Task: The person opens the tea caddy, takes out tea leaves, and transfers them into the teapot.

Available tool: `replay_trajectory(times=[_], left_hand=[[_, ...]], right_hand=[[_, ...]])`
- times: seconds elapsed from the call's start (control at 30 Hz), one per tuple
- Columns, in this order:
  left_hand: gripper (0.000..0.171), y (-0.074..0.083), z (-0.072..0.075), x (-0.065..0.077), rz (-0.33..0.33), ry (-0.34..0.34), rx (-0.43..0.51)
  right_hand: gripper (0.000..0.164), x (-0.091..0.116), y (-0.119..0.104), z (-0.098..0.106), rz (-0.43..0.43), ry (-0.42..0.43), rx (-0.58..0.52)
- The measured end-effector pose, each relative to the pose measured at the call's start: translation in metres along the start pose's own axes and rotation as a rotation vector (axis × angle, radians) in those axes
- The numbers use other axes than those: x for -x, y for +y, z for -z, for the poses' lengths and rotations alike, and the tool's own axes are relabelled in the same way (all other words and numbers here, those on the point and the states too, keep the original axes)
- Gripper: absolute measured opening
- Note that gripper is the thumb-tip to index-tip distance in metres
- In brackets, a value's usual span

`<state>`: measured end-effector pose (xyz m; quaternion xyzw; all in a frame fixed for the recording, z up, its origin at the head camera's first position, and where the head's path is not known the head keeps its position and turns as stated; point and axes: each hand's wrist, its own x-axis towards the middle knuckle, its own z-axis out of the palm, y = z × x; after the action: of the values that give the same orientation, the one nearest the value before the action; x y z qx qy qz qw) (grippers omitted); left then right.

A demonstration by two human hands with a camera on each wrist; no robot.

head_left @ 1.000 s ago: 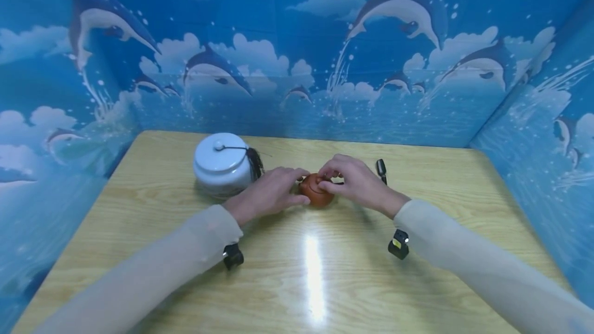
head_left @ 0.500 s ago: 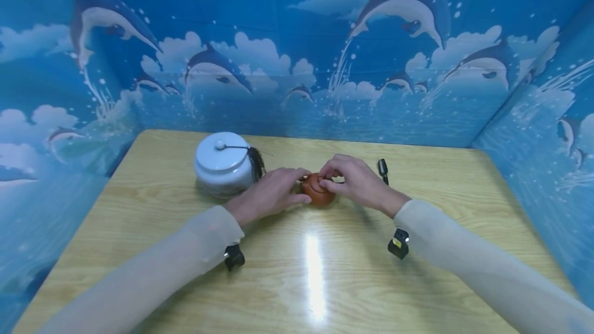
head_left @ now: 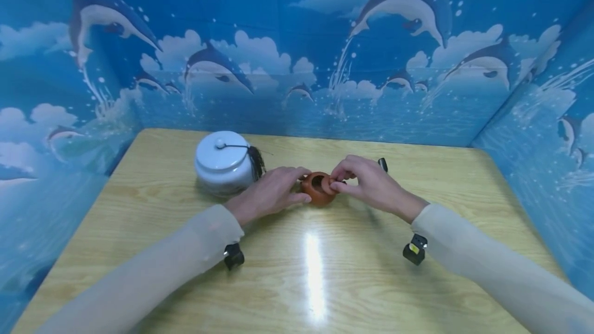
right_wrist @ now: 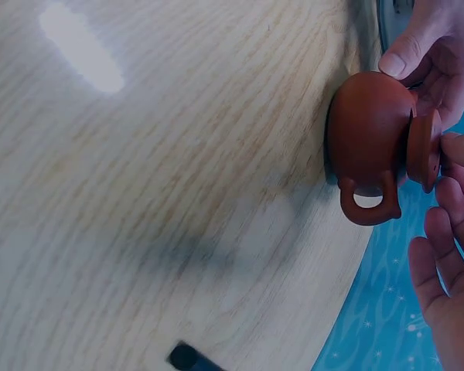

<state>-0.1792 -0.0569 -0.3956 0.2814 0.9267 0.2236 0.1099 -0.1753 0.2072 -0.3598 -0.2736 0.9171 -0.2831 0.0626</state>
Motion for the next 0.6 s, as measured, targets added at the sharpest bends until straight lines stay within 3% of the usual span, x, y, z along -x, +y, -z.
replay_trajectory(times=[0.6], left_hand=[[0.068,-0.002,0.0,-0.001,-0.004,0.003,0.012]], right_hand=[[0.014,0.039,0.0,-0.003,-0.016,-0.042,-0.025]])
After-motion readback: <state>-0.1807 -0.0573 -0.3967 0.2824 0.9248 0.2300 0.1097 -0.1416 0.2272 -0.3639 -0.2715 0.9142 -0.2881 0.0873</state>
